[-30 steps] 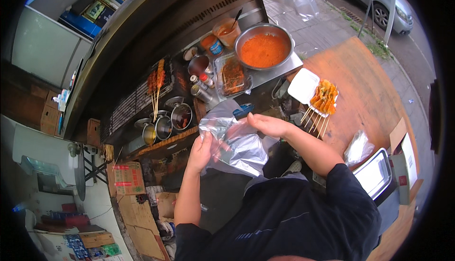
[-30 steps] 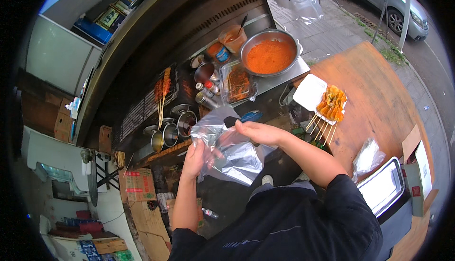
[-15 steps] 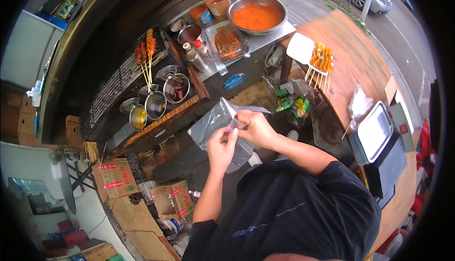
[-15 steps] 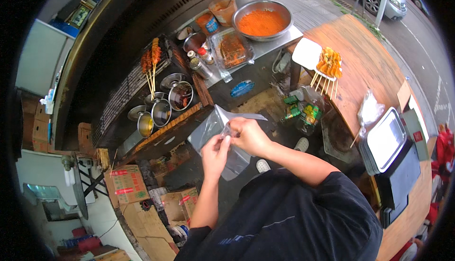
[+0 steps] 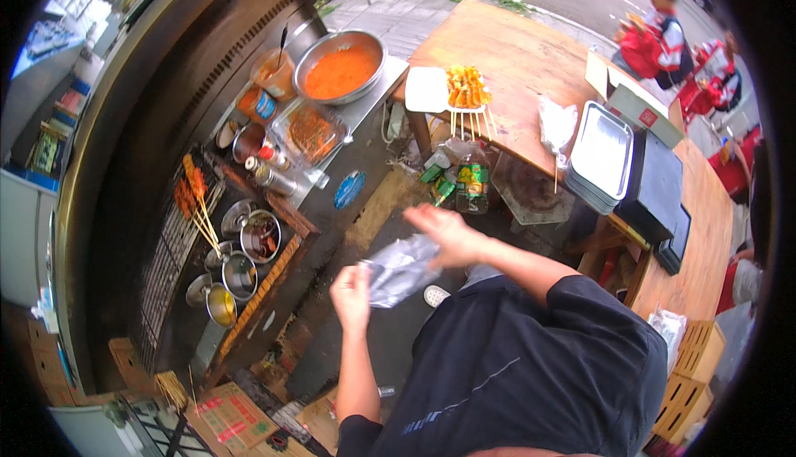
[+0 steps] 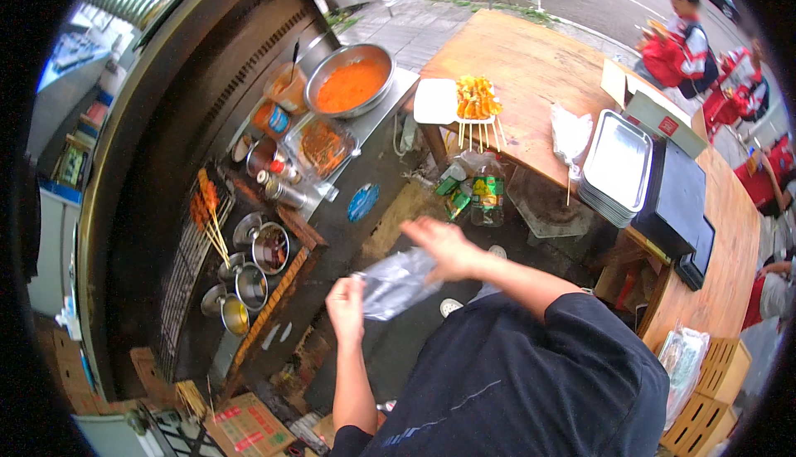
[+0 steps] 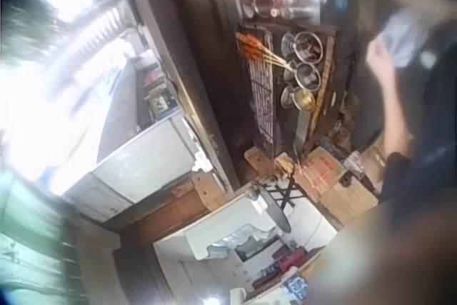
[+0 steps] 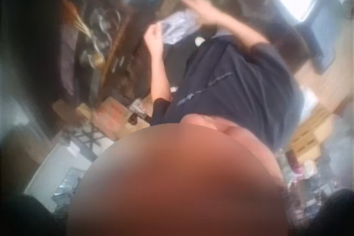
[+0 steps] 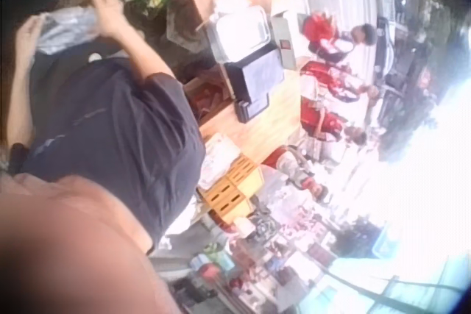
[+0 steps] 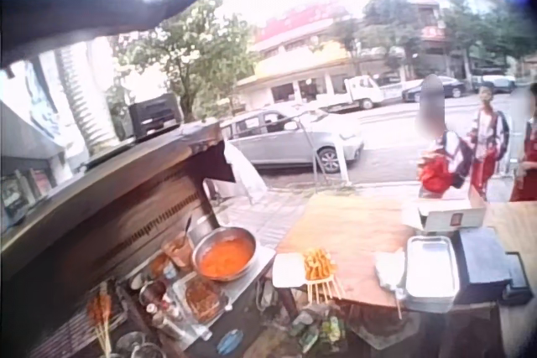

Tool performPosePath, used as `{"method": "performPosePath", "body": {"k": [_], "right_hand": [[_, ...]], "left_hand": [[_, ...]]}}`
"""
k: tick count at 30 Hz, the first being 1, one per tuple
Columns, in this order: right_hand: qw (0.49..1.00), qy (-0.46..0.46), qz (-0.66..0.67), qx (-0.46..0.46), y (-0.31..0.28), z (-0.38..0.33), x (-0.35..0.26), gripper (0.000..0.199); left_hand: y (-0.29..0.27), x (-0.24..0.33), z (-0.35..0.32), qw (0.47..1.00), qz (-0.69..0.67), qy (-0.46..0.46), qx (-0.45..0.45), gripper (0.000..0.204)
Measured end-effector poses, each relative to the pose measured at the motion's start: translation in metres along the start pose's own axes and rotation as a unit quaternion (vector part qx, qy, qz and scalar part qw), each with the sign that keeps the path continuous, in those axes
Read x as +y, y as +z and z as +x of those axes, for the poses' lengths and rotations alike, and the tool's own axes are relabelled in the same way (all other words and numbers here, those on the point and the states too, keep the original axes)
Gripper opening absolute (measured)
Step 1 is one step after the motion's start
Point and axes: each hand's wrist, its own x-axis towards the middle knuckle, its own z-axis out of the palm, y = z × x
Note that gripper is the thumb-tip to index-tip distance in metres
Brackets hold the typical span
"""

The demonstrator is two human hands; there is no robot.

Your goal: The person assembles skewered food items into a styrofoam container at a street food stall. They use tongs to transfer grilled items from a grill to the container, add sauce and garnish, then close the container and place it in a plastic bag.

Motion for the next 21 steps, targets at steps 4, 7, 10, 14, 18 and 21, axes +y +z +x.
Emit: {"method": "performPosePath", "body": {"k": [4, 7, 10, 14, 18, 21], "right_hand": [[0.982, 0.127, 0.022, -0.134, 0.003, 0.022, -0.038, 0.056], [0.978, 0.188, -0.027, -0.084, -0.028, 0.022, -0.029, 0.041], [0.978, 0.183, -0.1, -0.032, -0.063, 0.022, -0.016, 0.046], [0.977, 0.021, -0.05, 0.207, -0.083, 0.011, 0.009, 0.061], [0.995, -0.063, 0.039, 0.061, -0.059, -0.014, 0.087, 0.057], [0.98, 0.102, 0.073, -0.152, -0.047, -0.033, 0.144, 0.052]], "left_hand": [[0.015, 0.012, 0.003, 0.968, 0.123, 0.155, -0.153, 0.014], [0.003, 0.01, 0.033, 0.91, 0.357, 0.201, -0.061, 0.031], [0.002, 0.012, 0.054, 0.903, 0.403, 0.137, 0.059, 0.029], [0.028, 0.022, 0.061, 0.901, 0.241, 0.286, 0.222, 0.037], [0.085, -0.017, 0.095, 0.995, 0.032, 0.062, 0.071, 0.042], [0.116, -0.059, 0.11, 0.858, 0.489, 0.153, -0.035, 0.056]]}}
